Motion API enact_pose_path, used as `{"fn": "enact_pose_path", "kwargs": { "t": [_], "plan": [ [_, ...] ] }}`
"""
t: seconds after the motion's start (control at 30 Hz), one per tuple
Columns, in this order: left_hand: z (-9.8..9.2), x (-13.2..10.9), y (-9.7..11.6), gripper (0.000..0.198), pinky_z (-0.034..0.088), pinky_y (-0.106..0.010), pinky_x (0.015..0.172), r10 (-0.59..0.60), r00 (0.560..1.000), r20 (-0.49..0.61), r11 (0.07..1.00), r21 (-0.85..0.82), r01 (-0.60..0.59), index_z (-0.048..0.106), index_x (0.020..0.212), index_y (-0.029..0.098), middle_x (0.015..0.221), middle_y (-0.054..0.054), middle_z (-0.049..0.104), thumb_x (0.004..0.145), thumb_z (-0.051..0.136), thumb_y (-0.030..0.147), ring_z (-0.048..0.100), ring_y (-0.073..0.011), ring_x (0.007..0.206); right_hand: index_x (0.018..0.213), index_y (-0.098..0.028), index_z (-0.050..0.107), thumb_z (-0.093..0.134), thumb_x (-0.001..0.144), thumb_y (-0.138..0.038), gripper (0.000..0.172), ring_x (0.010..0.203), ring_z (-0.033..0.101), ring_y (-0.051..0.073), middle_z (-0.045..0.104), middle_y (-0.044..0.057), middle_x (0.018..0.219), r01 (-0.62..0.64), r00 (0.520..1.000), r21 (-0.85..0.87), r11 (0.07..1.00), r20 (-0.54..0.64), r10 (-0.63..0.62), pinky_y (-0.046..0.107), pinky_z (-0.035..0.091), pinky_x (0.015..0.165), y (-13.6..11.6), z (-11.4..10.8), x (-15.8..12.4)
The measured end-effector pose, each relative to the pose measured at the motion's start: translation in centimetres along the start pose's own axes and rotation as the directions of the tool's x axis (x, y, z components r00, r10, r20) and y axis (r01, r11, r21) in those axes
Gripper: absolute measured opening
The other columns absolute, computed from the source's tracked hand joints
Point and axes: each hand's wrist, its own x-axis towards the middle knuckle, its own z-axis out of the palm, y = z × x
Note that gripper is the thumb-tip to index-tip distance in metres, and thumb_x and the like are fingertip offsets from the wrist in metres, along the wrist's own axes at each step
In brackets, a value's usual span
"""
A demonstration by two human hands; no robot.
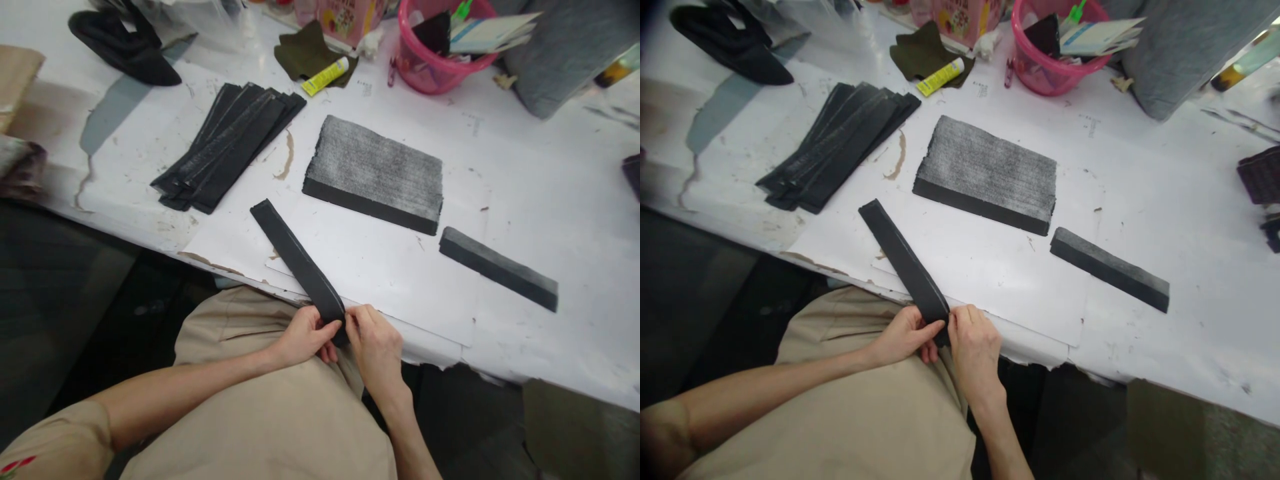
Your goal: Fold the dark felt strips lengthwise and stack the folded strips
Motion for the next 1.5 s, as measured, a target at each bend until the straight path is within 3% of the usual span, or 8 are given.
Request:
{"fn": "enact_pose_path", "kwargs": {
  "t": [0.17,0.37,0.63,0.77,0.97,1.2,1.33,1.5],
  "plan": [
    [0.0,0.0,0.4,0.046,0.045,-0.017,0.038,-0.002,1.000,0.019,1.000,0.027,0.002,0.057,0.079,0.012,0.047,-0.004,0.063,0.076,0.063,0.057,0.058,-0.0122,0.038,0.078,-0.019,0.056,0.047,0.091,-0.015,0.016,0.069,0.054,0.018,0.056,0.002,0.073,0.002,0.998,-0.131,0.991,-0.066,-0.011,0.030,0.035,0.067,-0.2,0.7,0.3],
    [0.0,-0.2,0.9,0.055,0.046,-0.017,0.039,-0.031,0.998,0.057,0.999,-0.020,0.032,0.059,0.084,0.009,0.047,-0.005,0.062,0.073,0.064,0.063,0.059,-0.0132,0.039,0.079,-0.020,0.054,0.050,0.088,-0.019,0.009,0.063,0.054,0.015,0.056,-0.001,0.069,-0.145,0.970,0.094,0.985,-0.184,0.160,0.027,0.035,0.062,-0.2,1.8,0.0],
    [-0.2,-0.2,1.1,0.058,0.046,-0.018,0.038,-0.037,0.999,0.039,0.997,-0.065,0.040,0.056,0.088,0.010,0.048,-0.005,0.062,0.068,0.069,0.063,0.060,-0.0141,0.040,0.098,-0.023,0.060,0.042,0.098,-0.027,0.018,0.083,0.059,0.015,0.063,0.001,0.090,-0.153,0.988,0.447,0.882,0.043,0.149,0.026,0.041,0.074,0.6,0.6,-0.5],
    [0.0,-0.2,1.1,0.058,0.046,-0.017,0.038,-0.007,0.999,0.050,0.997,-0.071,0.011,0.056,0.091,0.009,0.050,-0.003,0.062,0.069,0.069,0.062,0.060,-0.0134,0.041,0.094,-0.022,0.061,0.055,0.093,-0.026,0.007,0.078,0.058,0.015,0.062,0.000,0.087,-0.145,0.988,0.378,0.914,0.006,0.154,0.026,0.041,0.071,0.5,0.6,-0.3],
    [0.0,-0.1,0.6,0.057,0.046,-0.018,0.038,-0.007,1.000,0.029,0.999,-0.043,0.008,0.055,0.094,0.010,0.048,-0.002,0.062,0.071,0.070,0.059,0.060,-0.0145,0.041,0.092,-0.022,0.060,0.049,0.094,-0.017,0.012,0.077,0.059,0.014,0.062,0.000,0.088,-0.097,0.995,0.275,0.956,0.031,0.092,0.025,0.039,0.071,0.2,0.1,0.2],
    [-0.1,0.0,0.8,0.054,0.046,-0.018,0.039,-0.028,0.997,0.066,1.000,0.003,0.028,0.057,0.090,0.009,0.048,-0.004,0.063,0.073,0.068,0.059,0.060,-0.0146,0.040,0.080,-0.020,0.057,0.048,0.090,-0.017,0.013,0.066,0.055,0.015,0.059,0.001,0.077,-0.081,0.996,-0.015,0.997,-0.047,0.081,0.026,0.035,0.061,-0.2,0.7,0.4],
    [-0.1,-0.1,1.1,0.058,0.048,-0.019,0.041,-0.023,0.995,0.097,1.000,-0.018,0.025,0.056,0.095,0.009,0.049,-0.004,0.063,0.073,0.066,0.062,0.062,-0.0156,0.042,0.080,-0.019,0.055,0.048,0.087,-0.020,0.010,0.064,0.056,0.015,0.059,0.000,0.073,-0.179,0.968,0.111,0.978,-0.156,0.195,0.026,0.037,0.061,-0.3,1.8,0.3],
    [-0.3,-0.1,0.9,0.059,0.049,-0.020,0.042,-0.025,0.990,0.138,0.998,-0.052,0.033,0.052,0.102,0.010,0.051,-0.004,0.065,0.075,0.066,0.061,0.063,-0.0159,0.043,0.081,-0.020,0.056,0.051,0.086,-0.024,0.008,0.062,0.057,0.014,0.061,-0.002,0.072,-0.307,0.933,0.341,0.888,-0.078,0.352,0.026,0.039,0.062,-0.3,1.6,0.1]
  ]
}}
